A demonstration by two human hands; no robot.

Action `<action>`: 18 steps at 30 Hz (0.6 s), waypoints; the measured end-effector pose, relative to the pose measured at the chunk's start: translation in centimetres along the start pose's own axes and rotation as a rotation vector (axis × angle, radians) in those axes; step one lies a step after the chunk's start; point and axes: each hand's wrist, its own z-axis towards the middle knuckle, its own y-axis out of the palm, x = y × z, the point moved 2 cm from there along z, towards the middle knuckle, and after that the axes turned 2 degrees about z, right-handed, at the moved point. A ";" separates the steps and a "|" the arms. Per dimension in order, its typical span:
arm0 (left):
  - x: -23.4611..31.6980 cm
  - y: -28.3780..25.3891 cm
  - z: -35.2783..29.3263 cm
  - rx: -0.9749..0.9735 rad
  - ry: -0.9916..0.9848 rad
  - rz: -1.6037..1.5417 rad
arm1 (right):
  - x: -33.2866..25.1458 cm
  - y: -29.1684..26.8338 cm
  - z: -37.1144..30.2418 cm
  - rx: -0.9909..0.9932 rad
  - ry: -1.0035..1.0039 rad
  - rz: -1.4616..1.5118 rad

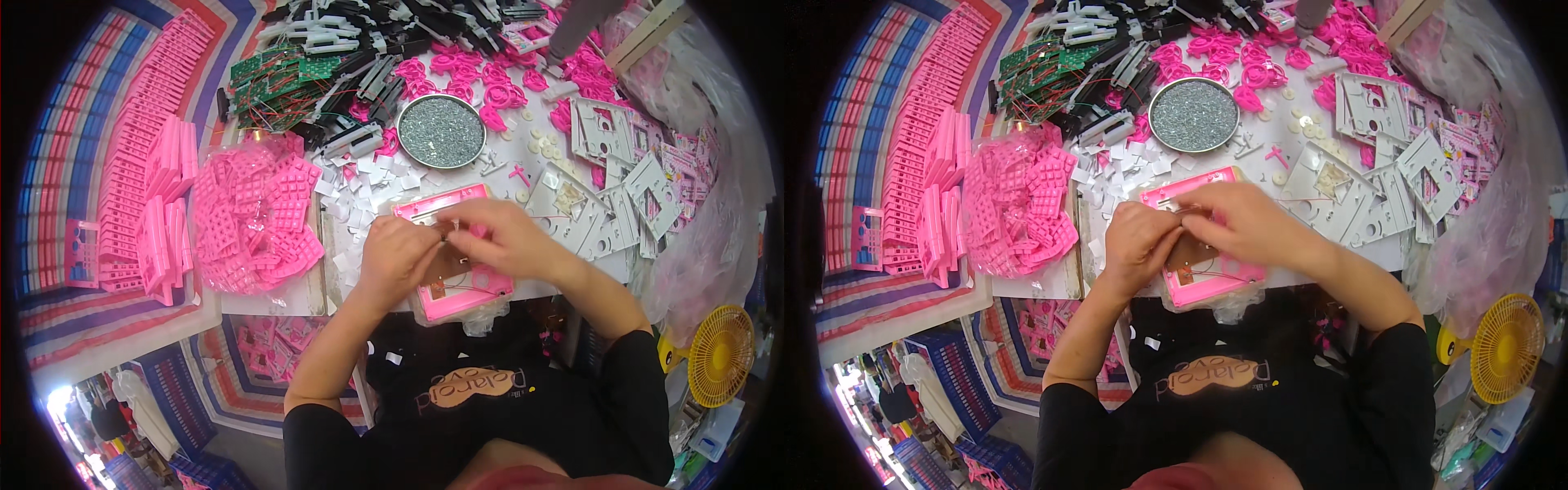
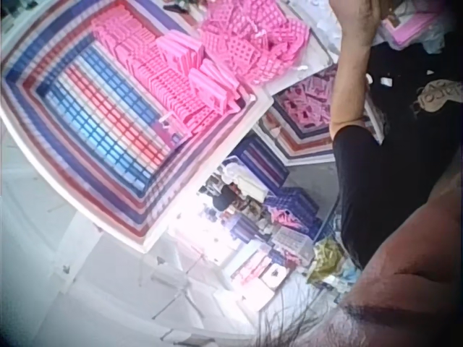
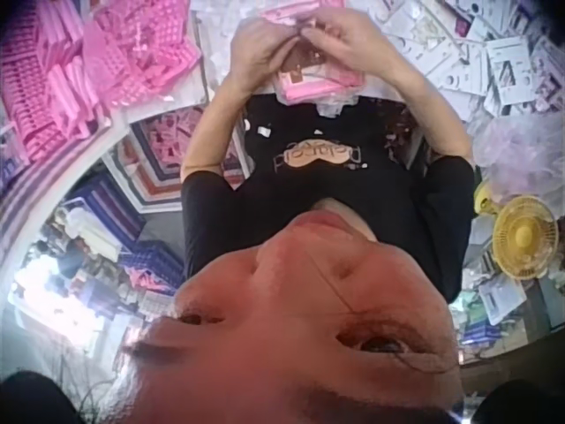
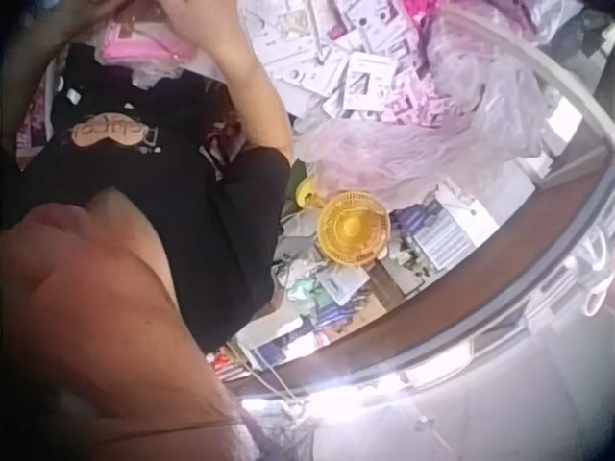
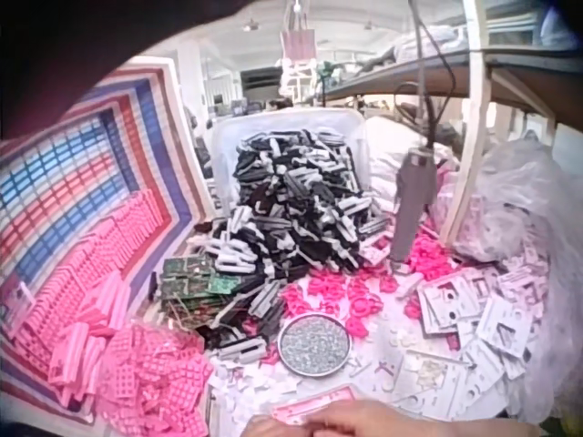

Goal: Assembling components of a toy piggy bank using a hot glue gun.

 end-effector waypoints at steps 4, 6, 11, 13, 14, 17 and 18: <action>0.2 -0.8 -1.0 -0.018 -0.121 -0.022 | 2.2 -3.2 9.7 0.292 -0.169 -0.395; 0.7 -0.9 -0.6 -0.035 -0.157 -0.052 | 5.4 -5.7 16.9 0.518 -0.315 -0.801; 0.4 -0.3 -1.0 -0.079 -0.172 -0.017 | 12.6 -7.9 26.7 0.690 0.118 -1.114; 0.4 -0.5 -1.6 -0.069 -0.218 -0.004 | 13.3 -7.9 27.8 0.714 0.147 -1.093; 0.3 -0.5 -1.7 -0.044 -0.249 -0.036 | 13.6 -8.2 28.0 0.699 0.140 -1.083; 0.0 -0.2 -1.8 0.034 -0.382 -0.152 | 12.9 -8.9 27.9 0.720 0.181 -1.006; -0.3 0.1 -1.8 0.063 -0.446 -0.205 | 12.5 -8.6 27.4 0.753 0.184 -0.975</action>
